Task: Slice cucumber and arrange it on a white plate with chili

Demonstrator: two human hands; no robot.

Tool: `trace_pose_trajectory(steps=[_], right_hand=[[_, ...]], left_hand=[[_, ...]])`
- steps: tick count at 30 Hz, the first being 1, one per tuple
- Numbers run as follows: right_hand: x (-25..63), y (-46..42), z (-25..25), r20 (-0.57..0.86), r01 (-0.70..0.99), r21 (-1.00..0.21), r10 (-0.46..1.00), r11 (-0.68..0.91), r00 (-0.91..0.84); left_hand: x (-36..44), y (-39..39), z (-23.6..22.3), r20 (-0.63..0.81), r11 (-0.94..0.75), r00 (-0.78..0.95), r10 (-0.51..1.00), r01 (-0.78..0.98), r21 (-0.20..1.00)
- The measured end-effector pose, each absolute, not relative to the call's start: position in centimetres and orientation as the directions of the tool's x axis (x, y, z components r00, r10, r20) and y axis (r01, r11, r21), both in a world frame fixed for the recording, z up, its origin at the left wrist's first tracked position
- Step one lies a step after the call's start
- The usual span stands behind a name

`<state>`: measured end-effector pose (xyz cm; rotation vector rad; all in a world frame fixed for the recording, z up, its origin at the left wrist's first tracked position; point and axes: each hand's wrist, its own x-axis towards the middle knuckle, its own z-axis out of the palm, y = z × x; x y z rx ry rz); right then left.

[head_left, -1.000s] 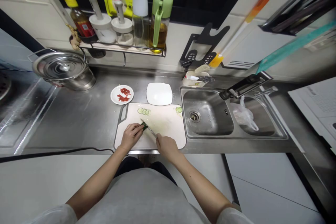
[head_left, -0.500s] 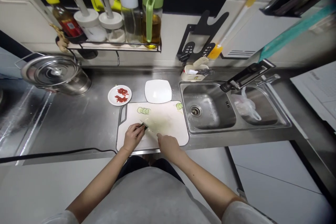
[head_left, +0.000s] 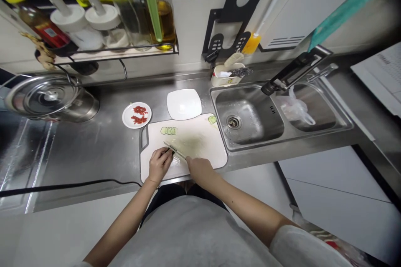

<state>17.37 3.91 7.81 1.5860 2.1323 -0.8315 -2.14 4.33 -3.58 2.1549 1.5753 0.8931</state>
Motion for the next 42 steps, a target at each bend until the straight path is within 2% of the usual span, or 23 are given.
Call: trace_pose_trajectory(steps=[7, 14, 22, 42], right_hand=[[16.9, 4.2, 7.2, -0.587, 0.949, -0.261, 0.751, 0.178, -0.302], [16.9, 4.6, 7.1, -0.596, 0.942, -0.250, 0.732, 0.222, -0.330], [16.7, 5.1, 7.0, -0.632, 0.952, -0.231, 0.713, 0.200, -0.303], [16.2, 6.0, 5.5, -0.622, 0.940, -0.281, 0.709, 0.193, -0.331]], left_hand=[[-2.2, 4.5, -3.7, 0.334, -0.374, 0.210, 0.919, 0.732, 0.569], [-2.1, 4.6, -3.6, 0.400, -0.425, 0.219, 0.890, 0.718, 0.552], [-2.1, 4.7, -3.4, 0.399, -0.424, 0.217, 0.891, 0.712, 0.560], [-2.1, 4.7, -3.7, 0.403, -0.419, 0.203, 0.892, 0.708, 0.569]])
